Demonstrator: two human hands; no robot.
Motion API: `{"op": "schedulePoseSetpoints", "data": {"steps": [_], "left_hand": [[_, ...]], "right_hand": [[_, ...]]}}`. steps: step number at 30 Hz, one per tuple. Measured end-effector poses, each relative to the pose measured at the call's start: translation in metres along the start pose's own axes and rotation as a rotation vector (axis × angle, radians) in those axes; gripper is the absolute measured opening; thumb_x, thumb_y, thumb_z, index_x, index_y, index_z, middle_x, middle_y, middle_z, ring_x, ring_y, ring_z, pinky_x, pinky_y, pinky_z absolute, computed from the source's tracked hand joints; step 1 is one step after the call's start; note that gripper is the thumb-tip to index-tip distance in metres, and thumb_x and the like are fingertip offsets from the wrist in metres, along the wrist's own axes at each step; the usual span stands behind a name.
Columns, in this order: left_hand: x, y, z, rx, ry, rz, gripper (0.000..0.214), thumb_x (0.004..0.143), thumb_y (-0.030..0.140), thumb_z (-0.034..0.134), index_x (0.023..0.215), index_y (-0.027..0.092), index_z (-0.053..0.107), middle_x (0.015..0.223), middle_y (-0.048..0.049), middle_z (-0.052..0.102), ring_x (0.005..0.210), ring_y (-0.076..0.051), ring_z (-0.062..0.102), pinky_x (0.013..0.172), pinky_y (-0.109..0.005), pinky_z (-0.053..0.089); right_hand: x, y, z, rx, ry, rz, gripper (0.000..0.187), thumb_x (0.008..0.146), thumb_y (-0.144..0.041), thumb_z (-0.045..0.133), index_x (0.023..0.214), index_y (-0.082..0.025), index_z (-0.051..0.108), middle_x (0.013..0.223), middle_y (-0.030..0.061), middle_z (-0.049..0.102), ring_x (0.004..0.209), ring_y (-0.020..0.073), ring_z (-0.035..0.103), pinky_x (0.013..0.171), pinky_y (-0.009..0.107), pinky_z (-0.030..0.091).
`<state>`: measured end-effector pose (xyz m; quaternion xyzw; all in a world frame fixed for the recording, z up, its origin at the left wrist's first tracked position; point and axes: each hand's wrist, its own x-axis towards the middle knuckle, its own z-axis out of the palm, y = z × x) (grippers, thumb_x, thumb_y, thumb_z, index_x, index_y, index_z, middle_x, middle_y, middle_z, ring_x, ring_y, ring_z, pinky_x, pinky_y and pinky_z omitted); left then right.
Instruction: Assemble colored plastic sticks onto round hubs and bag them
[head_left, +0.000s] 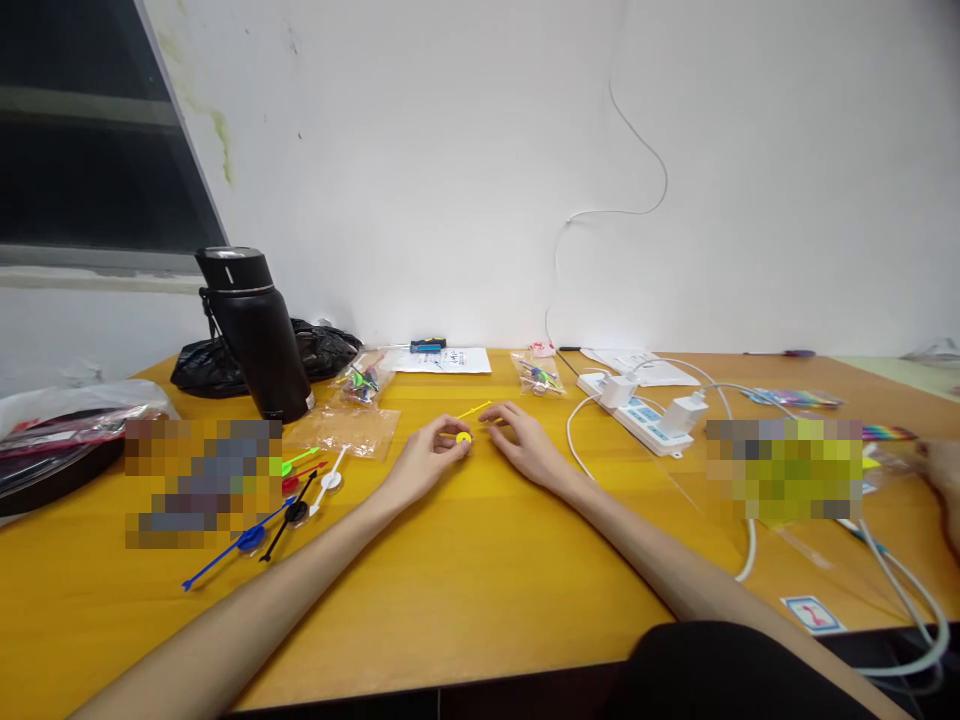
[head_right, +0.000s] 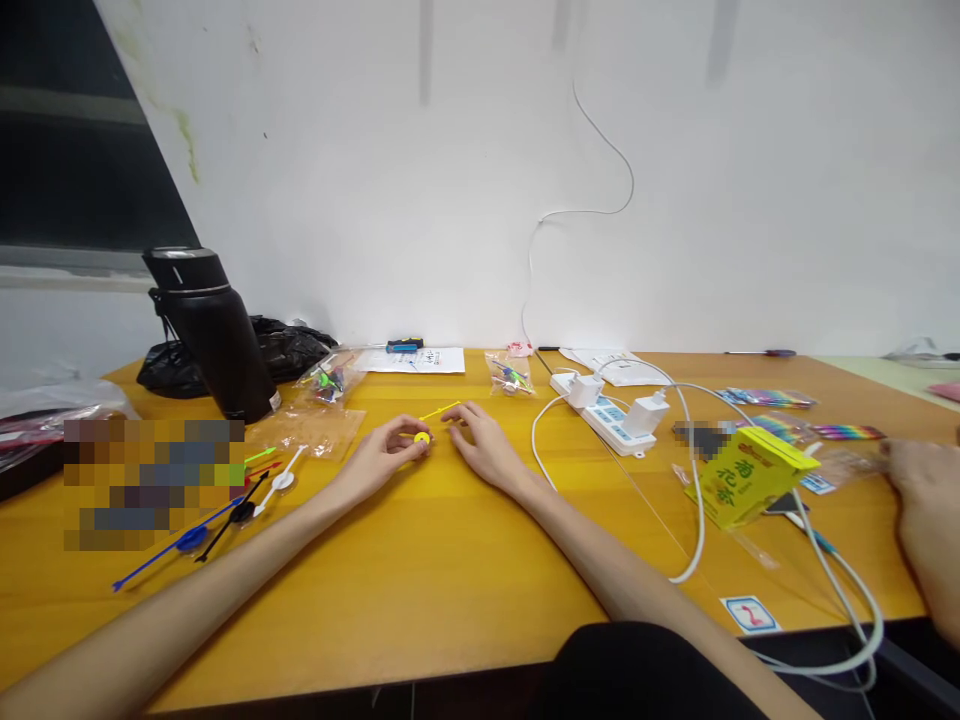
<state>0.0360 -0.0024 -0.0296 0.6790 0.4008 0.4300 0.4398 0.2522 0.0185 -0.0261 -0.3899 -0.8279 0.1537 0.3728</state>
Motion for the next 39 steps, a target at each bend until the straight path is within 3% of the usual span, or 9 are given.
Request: {"op": "schedulePoseSetpoints", "data": {"steps": [4, 7, 12, 18, 24, 31, 39], "left_hand": [[0.001, -0.003, 0.002, 0.010, 0.015, 0.005, 0.032, 0.084, 0.043, 0.069, 0.105, 0.019, 0.065, 0.103, -0.0072, 0.072, 0.088, -0.020, 0.069, 0.084, -0.032, 0.052], [0.001, -0.004, 0.002, 0.020, 0.027, 0.005, 0.033, 0.084, 0.043, 0.069, 0.105, 0.018, 0.065, 0.104, -0.0074, 0.072, 0.089, -0.020, 0.069, 0.084, -0.032, 0.052], [0.002, -0.007, 0.003, -0.015, 0.030, -0.020, 0.034, 0.084, 0.044, 0.069, 0.106, 0.018, 0.064, 0.098, -0.0068, 0.074, 0.086, -0.020, 0.071, 0.083, -0.032, 0.053], [0.002, -0.007, 0.004, 0.004, 0.035, -0.003, 0.033, 0.085, 0.043, 0.068, 0.106, 0.019, 0.065, 0.098, -0.0067, 0.073, 0.085, -0.019, 0.070, 0.082, -0.031, 0.053], [0.002, -0.005, 0.005, -0.005, 0.042, -0.012, 0.030, 0.085, 0.041, 0.068, 0.105, 0.019, 0.065, 0.100, -0.0076, 0.074, 0.087, -0.019, 0.069, 0.083, -0.031, 0.052], [0.001, -0.004, 0.004, -0.033, 0.021, -0.019, 0.034, 0.085, 0.046, 0.069, 0.106, 0.018, 0.064, 0.095, -0.0070, 0.075, 0.085, -0.019, 0.070, 0.081, -0.031, 0.052], [0.003, -0.003, 0.004, -0.093, 0.020, 0.029, 0.032, 0.084, 0.042, 0.071, 0.105, 0.018, 0.065, 0.109, -0.0094, 0.073, 0.093, -0.019, 0.068, 0.083, -0.030, 0.051]], "right_hand": [[0.002, 0.016, 0.001, -0.243, -0.144, -0.027, 0.044, 0.101, -0.026, 0.046, 0.145, -0.022, 0.049, 0.155, 0.0110, 0.045, 0.147, 0.0262, 0.035, 0.122, 0.052, 0.029], [0.002, 0.018, 0.002, -0.302, -0.237, -0.041, 0.048, 0.103, -0.028, 0.041, 0.151, -0.024, 0.043, 0.160, 0.0078, 0.040, 0.152, 0.0272, 0.026, 0.123, 0.054, 0.025], [0.003, 0.015, 0.002, -0.338, -0.154, -0.085, 0.043, 0.102, -0.026, 0.044, 0.144, -0.023, 0.051, 0.141, 0.0109, 0.058, 0.137, 0.0259, 0.045, 0.116, 0.050, 0.037], [0.007, 0.020, 0.003, -0.349, -0.244, -0.110, 0.047, 0.102, -0.024, 0.041, 0.149, -0.025, 0.047, 0.156, 0.0066, 0.044, 0.149, 0.0256, 0.030, 0.122, 0.051, 0.027], [0.010, 0.017, 0.002, -0.366, -0.104, -0.122, 0.031, 0.100, -0.024, 0.049, 0.128, -0.020, 0.062, 0.122, 0.0113, 0.063, 0.121, 0.0253, 0.052, 0.108, 0.045, 0.043], [0.009, 0.020, -0.001, -0.400, -0.011, -0.026, 0.012, 0.099, -0.023, 0.053, 0.097, -0.020, 0.065, 0.103, 0.0093, 0.064, 0.101, 0.0248, 0.055, 0.091, 0.040, 0.046], [0.006, 0.018, -0.003, -0.386, -0.003, -0.001, 0.011, 0.100, -0.022, 0.052, 0.094, -0.020, 0.061, 0.100, 0.0077, 0.063, 0.097, 0.0222, 0.057, 0.087, 0.035, 0.045]]}}
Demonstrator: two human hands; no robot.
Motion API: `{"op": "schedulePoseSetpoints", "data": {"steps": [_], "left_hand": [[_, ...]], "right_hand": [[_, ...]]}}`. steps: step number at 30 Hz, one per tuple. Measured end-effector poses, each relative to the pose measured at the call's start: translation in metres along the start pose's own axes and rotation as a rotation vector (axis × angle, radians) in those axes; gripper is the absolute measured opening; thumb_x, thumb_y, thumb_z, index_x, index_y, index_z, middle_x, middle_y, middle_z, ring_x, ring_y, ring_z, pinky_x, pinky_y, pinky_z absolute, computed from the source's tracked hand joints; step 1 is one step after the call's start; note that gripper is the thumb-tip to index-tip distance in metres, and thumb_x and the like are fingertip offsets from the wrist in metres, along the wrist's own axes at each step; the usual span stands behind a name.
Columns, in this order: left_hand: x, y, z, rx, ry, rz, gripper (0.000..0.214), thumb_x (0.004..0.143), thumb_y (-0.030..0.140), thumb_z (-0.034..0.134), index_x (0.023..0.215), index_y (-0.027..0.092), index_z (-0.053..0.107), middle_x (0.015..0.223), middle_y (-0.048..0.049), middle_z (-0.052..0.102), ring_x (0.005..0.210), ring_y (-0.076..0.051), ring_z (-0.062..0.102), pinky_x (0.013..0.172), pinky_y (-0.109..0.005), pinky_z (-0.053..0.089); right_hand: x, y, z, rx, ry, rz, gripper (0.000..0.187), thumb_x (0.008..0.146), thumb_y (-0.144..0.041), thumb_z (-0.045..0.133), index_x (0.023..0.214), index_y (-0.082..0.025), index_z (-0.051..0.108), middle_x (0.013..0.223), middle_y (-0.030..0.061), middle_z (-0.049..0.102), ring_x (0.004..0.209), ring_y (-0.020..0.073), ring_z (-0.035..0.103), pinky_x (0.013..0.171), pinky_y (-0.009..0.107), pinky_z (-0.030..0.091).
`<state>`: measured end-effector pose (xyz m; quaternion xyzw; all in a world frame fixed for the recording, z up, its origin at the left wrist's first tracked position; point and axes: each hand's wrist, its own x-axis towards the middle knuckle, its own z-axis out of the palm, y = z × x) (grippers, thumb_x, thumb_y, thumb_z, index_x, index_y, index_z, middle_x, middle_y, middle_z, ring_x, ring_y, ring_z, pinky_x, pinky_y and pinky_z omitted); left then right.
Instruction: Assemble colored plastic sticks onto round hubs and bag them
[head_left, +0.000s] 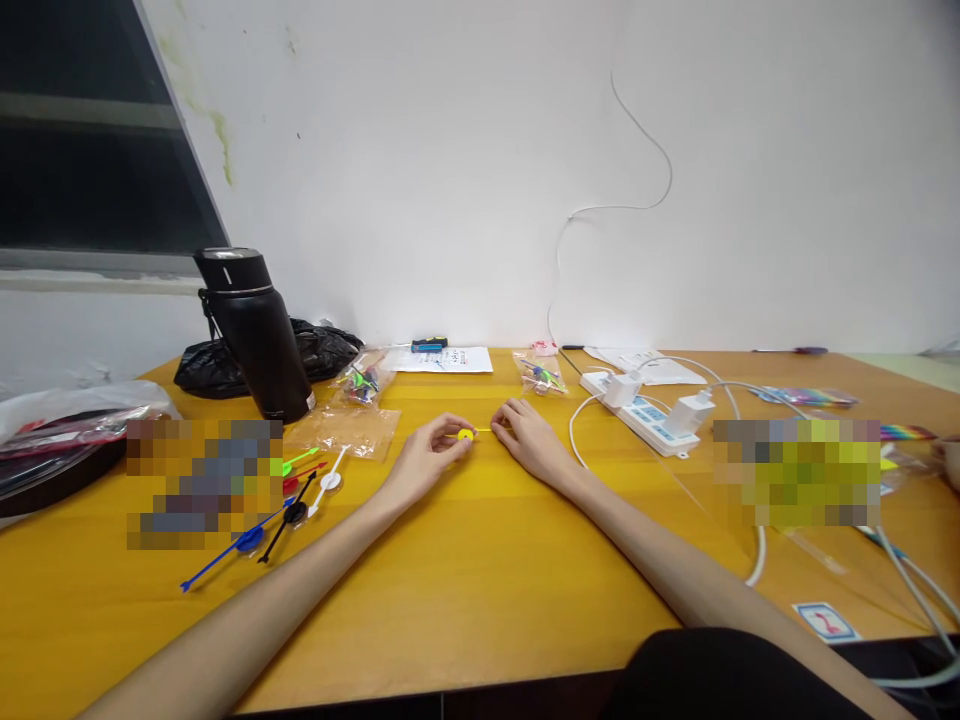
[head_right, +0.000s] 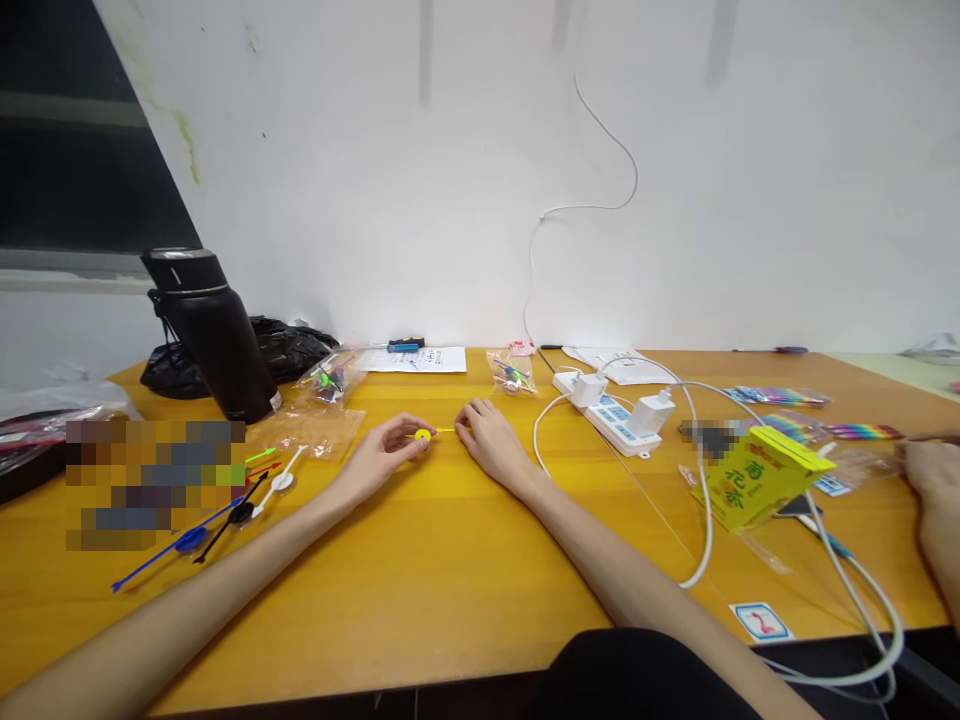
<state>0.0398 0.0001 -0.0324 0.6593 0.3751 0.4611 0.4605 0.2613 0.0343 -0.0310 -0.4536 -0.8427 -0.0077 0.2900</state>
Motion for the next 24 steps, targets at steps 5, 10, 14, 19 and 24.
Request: {"op": "schedulePoseSetpoints", "data": {"steps": [5, 10, 14, 19, 24], "left_hand": [[-0.001, 0.004, 0.000, -0.066, -0.018, -0.040, 0.036, 0.084, 0.044, 0.072, 0.108, 0.019, 0.066, 0.109, -0.0110, 0.076, 0.098, -0.021, 0.070, 0.082, -0.031, 0.052], [-0.003, 0.011, 0.001, -0.063, -0.003, -0.078, 0.040, 0.082, 0.045, 0.074, 0.111, 0.018, 0.067, 0.112, -0.0130, 0.076, 0.104, -0.024, 0.069, 0.079, -0.031, 0.052], [-0.003, 0.013, 0.001, -0.078, -0.002, -0.087, 0.043, 0.083, 0.046, 0.074, 0.113, 0.018, 0.068, 0.113, -0.0136, 0.076, 0.110, -0.026, 0.067, 0.079, -0.030, 0.053], [-0.002, 0.013, 0.001, -0.099, 0.009, -0.097, 0.044, 0.081, 0.046, 0.076, 0.114, 0.018, 0.068, 0.116, -0.0132, 0.075, 0.113, -0.027, 0.067, 0.080, -0.031, 0.054], [-0.003, 0.014, 0.002, -0.109, 0.004, -0.115, 0.043, 0.082, 0.045, 0.076, 0.114, 0.018, 0.068, 0.116, -0.0128, 0.075, 0.112, -0.025, 0.067, 0.079, -0.030, 0.054]], "right_hand": [[-0.002, -0.001, -0.004, 0.010, -0.011, 0.010, 0.007, 0.097, -0.023, 0.057, 0.093, -0.020, 0.061, 0.100, 0.0070, 0.063, 0.096, 0.0220, 0.058, 0.085, 0.035, 0.045], [-0.001, 0.003, -0.003, 0.000, -0.037, 0.018, 0.009, 0.098, -0.020, 0.056, 0.091, -0.019, 0.061, 0.099, 0.0083, 0.064, 0.095, 0.0225, 0.058, 0.085, 0.035, 0.046], [-0.002, 0.003, -0.006, -0.020, -0.044, 0.025, 0.011, 0.100, -0.020, 0.053, 0.092, -0.018, 0.060, 0.099, 0.0086, 0.064, 0.095, 0.0223, 0.057, 0.087, 0.035, 0.046], [-0.006, 0.002, -0.013, -0.037, -0.038, 0.001, 0.008, 0.099, -0.023, 0.054, 0.097, -0.019, 0.060, 0.103, 0.0080, 0.063, 0.098, 0.0220, 0.057, 0.089, 0.035, 0.046], [-0.006, 0.007, -0.012, -0.052, -0.079, -0.017, 0.010, 0.099, -0.019, 0.053, 0.092, -0.018, 0.060, 0.101, 0.0083, 0.062, 0.096, 0.0217, 0.058, 0.087, 0.034, 0.046]]}}
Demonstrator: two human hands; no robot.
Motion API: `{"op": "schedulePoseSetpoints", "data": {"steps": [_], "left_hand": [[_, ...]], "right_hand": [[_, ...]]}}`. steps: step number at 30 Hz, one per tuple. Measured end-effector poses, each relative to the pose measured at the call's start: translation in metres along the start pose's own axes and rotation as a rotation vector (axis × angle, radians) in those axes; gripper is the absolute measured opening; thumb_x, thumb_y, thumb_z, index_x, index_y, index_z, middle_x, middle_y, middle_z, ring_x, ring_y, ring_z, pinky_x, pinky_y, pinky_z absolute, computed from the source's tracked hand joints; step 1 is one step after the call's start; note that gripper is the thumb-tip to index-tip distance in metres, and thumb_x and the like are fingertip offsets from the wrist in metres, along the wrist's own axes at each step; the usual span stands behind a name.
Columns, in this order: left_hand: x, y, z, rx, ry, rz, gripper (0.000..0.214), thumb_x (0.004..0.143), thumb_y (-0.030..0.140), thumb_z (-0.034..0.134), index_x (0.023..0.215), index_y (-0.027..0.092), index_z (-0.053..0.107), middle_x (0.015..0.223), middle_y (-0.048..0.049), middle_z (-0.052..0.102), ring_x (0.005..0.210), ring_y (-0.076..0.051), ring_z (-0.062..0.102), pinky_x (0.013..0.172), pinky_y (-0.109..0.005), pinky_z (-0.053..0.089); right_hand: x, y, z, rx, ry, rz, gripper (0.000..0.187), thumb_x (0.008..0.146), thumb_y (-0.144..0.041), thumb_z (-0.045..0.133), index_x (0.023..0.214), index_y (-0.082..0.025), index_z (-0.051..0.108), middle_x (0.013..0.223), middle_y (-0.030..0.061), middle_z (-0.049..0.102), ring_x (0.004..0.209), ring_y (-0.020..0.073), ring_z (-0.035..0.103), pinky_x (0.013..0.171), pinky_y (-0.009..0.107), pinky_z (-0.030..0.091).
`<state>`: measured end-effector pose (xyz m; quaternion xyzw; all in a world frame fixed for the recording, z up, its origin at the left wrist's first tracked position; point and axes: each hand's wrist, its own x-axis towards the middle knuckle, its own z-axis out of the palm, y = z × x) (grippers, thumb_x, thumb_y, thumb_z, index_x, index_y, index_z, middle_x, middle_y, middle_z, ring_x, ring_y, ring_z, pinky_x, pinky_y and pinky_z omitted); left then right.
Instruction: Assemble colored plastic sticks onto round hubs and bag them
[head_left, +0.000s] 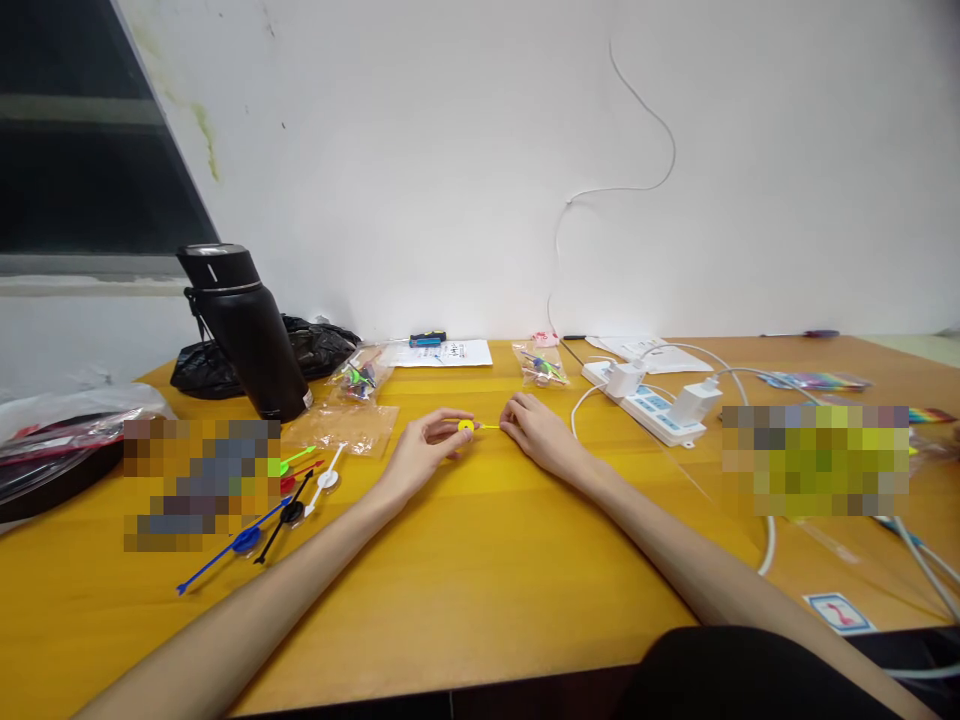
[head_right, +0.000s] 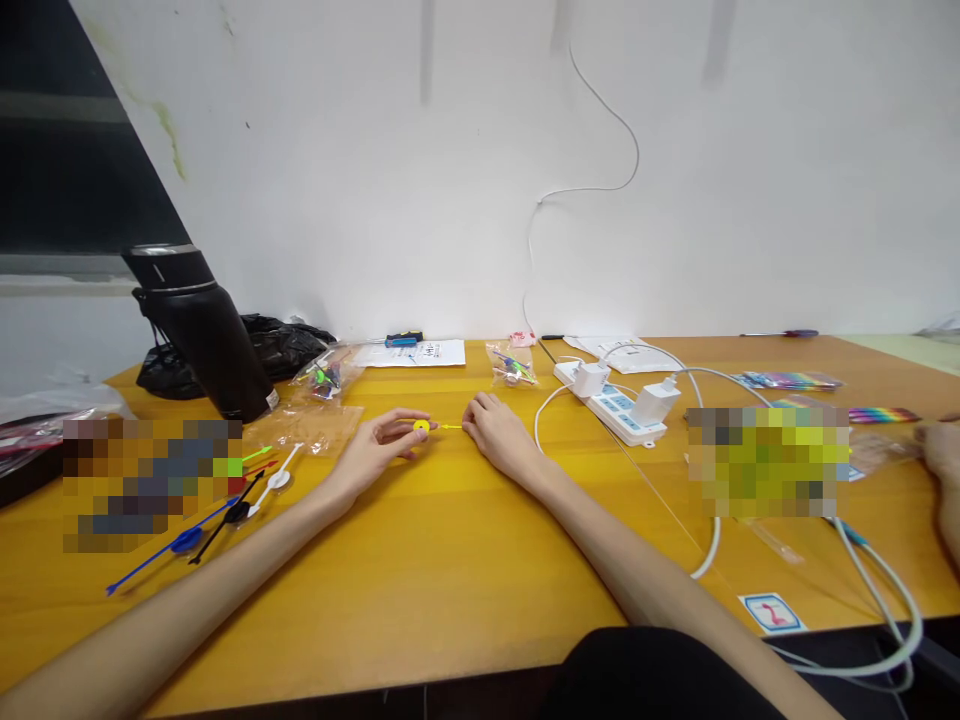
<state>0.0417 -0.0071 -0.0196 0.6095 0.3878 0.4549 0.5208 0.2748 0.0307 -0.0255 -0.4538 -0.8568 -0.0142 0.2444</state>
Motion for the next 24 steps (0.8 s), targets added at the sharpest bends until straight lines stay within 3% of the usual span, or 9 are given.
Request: {"op": "schedulePoseSetpoints", "data": {"steps": [24], "left_hand": [[0.002, -0.003, -0.001, -0.043, 0.004, -0.001, 0.043, 0.080, 0.045, 0.077, 0.112, 0.019, 0.069, 0.120, -0.0124, 0.073, 0.100, -0.022, 0.068, 0.076, -0.028, 0.055]], "right_hand": [[-0.002, -0.004, -0.012, -0.080, -0.095, 0.005, 0.012, 0.101, -0.016, 0.048, 0.096, -0.015, 0.059, 0.104, 0.0110, 0.063, 0.098, 0.0234, 0.059, 0.090, 0.036, 0.048]]}}
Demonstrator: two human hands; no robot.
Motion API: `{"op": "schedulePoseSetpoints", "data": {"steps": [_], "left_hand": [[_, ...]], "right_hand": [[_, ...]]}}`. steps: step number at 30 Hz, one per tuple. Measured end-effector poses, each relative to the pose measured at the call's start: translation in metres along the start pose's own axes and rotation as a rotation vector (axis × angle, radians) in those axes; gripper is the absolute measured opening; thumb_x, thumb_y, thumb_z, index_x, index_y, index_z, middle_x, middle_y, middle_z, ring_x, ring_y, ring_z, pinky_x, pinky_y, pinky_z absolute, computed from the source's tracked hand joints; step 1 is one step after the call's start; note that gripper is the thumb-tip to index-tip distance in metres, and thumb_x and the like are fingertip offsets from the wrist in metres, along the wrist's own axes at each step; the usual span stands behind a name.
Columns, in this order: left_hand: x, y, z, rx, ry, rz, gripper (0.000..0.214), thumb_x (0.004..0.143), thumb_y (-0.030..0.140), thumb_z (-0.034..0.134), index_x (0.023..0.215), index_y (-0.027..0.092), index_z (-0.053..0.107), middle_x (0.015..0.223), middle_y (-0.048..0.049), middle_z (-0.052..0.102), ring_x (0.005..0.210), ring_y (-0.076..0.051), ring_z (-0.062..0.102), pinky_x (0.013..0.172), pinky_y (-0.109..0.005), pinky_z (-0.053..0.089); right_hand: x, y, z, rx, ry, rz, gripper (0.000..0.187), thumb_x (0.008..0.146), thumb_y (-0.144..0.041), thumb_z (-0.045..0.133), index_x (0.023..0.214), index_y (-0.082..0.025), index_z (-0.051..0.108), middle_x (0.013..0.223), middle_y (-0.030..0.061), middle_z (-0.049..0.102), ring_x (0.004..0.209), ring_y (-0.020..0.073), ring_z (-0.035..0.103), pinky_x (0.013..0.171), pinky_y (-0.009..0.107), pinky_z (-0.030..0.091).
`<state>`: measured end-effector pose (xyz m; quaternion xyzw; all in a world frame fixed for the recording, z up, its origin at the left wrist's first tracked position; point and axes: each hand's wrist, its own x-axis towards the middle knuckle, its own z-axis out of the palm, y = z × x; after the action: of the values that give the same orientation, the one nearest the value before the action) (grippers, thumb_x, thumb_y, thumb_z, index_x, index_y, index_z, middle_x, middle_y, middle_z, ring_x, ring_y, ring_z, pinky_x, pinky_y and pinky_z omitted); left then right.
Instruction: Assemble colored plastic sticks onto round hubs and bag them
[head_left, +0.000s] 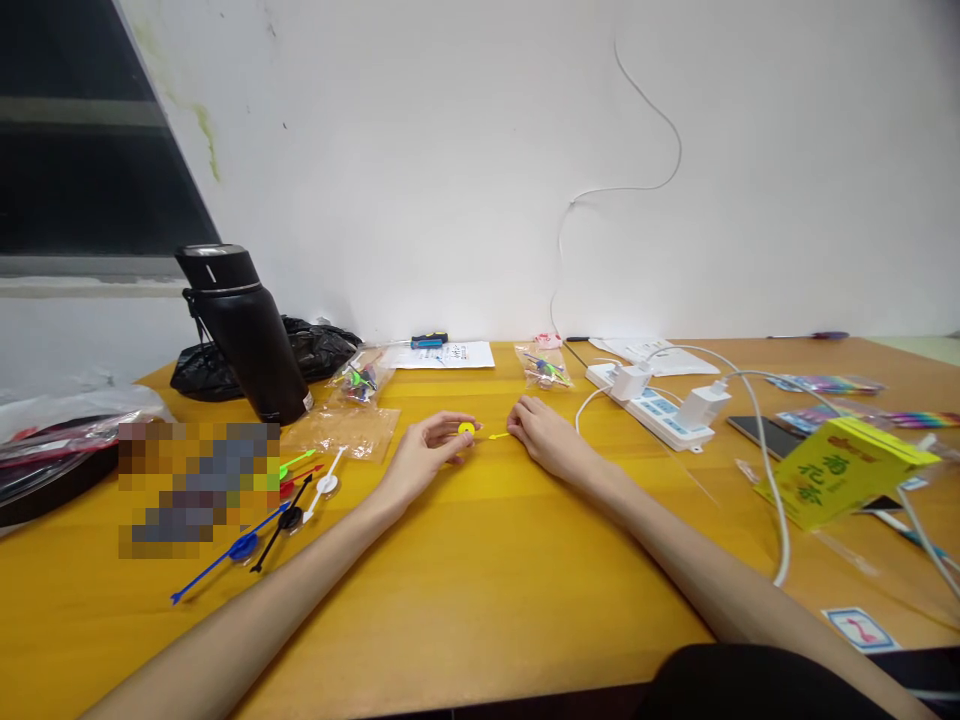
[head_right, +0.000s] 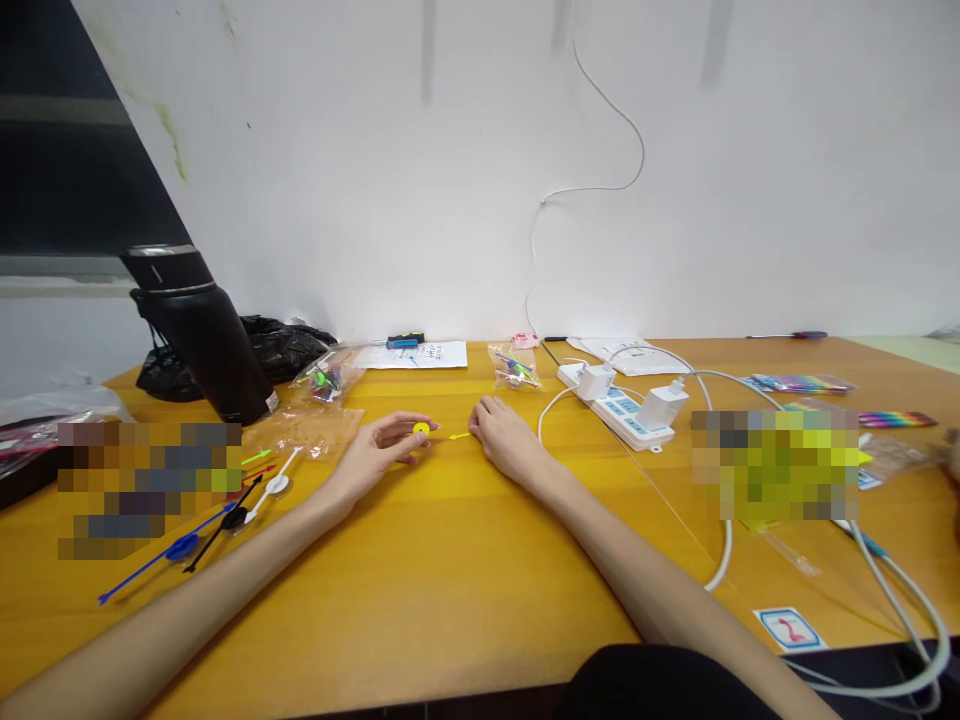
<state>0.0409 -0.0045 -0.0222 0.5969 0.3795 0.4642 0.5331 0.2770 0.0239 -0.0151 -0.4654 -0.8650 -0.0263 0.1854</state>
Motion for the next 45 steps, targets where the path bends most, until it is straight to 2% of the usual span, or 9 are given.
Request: {"op": "schedulePoseSetpoints", "data": {"steps": [6, 15, 21, 26, 32, 36, 45], "left_hand": [[0.001, -0.001, -0.002, 0.003, 0.000, 0.001, 0.043, 0.079, 0.046, 0.078, 0.111, 0.019, 0.070, 0.120, -0.0123, 0.073, 0.101, -0.023, 0.069, 0.075, -0.029, 0.055], [0.000, 0.001, -0.001, -0.003, 0.003, -0.010, 0.043, 0.080, 0.045, 0.077, 0.112, 0.019, 0.069, 0.120, -0.0131, 0.073, 0.100, -0.022, 0.069, 0.075, -0.029, 0.055], [0.000, -0.001, -0.002, 0.009, -0.008, 0.012, 0.042, 0.081, 0.046, 0.076, 0.113, 0.019, 0.070, 0.120, -0.0129, 0.073, 0.100, -0.023, 0.070, 0.075, -0.029, 0.055], [-0.001, 0.000, -0.002, 0.022, -0.014, 0.011, 0.042, 0.082, 0.046, 0.076, 0.113, 0.019, 0.069, 0.120, -0.0123, 0.073, 0.099, -0.022, 0.069, 0.075, -0.028, 0.054], [-0.003, 0.004, -0.001, 0.020, -0.020, 0.011, 0.041, 0.082, 0.045, 0.075, 0.112, 0.019, 0.070, 0.122, -0.0126, 0.071, 0.099, -0.022, 0.069, 0.076, -0.028, 0.054], [-0.003, 0.004, -0.001, 0.019, -0.021, 0.005, 0.040, 0.081, 0.045, 0.076, 0.111, 0.019, 0.070, 0.121, -0.0125, 0.072, 0.099, -0.022, 0.069, 0.075, -0.028, 0.054], [-0.001, 0.001, -0.002, 0.015, -0.017, 0.019, 0.041, 0.081, 0.046, 0.076, 0.111, 0.020, 0.070, 0.120, -0.0121, 0.072, 0.097, -0.022, 0.069, 0.075, -0.029, 0.055]], "right_hand": [[0.000, -0.003, -0.008, 0.024, -0.021, 0.045, 0.009, 0.099, -0.019, 0.054, 0.092, -0.018, 0.059, 0.101, 0.0087, 0.063, 0.094, 0.0214, 0.061, 0.085, 0.033, 0.048], [0.001, 0.004, -0.001, -0.014, -0.036, 0.006, 0.013, 0.100, -0.013, 0.048, 0.095, -0.015, 0.060, 0.102, 0.0124, 0.063, 0.096, 0.0242, 0.060, 0.087, 0.037, 0.048], [-0.002, 0.003, -0.014, 0.081, -0.042, 0.051, 0.010, 0.099, -0.023, 0.053, 0.094, -0.019, 0.061, 0.104, 0.0092, 0.063, 0.093, 0.0207, 0.062, 0.082, 0.032, 0.049], [-0.003, 0.002, -0.020, 0.087, -0.084, 0.088, 0.012, 0.098, -0.019, 0.055, 0.088, -0.018, 0.061, 0.102, 0.0102, 0.064, 0.090, 0.0209, 0.063, 0.078, 0.031, 0.048], [-0.001, 0.019, -0.015, 0.122, -0.073, 0.078, 0.007, 0.096, -0.021, 0.057, 0.092, -0.019, 0.062, 0.100, 0.0072, 0.065, 0.089, 0.0195, 0.063, 0.079, 0.030, 0.047], [0.000, 0.027, -0.011, 0.115, -0.091, 0.107, 0.006, 0.092, -0.019, 0.062, 0.086, -0.019, 0.063, 0.097, 0.0055, 0.066, 0.085, 0.0191, 0.063, 0.075, 0.029, 0.046], [-0.002, 0.014, -0.016, 0.043, -0.054, 0.086, 0.009, 0.095, -0.016, 0.057, 0.087, -0.018, 0.061, 0.098, 0.0093, 0.068, 0.088, 0.0211, 0.063, 0.075, 0.030, 0.044]]}}
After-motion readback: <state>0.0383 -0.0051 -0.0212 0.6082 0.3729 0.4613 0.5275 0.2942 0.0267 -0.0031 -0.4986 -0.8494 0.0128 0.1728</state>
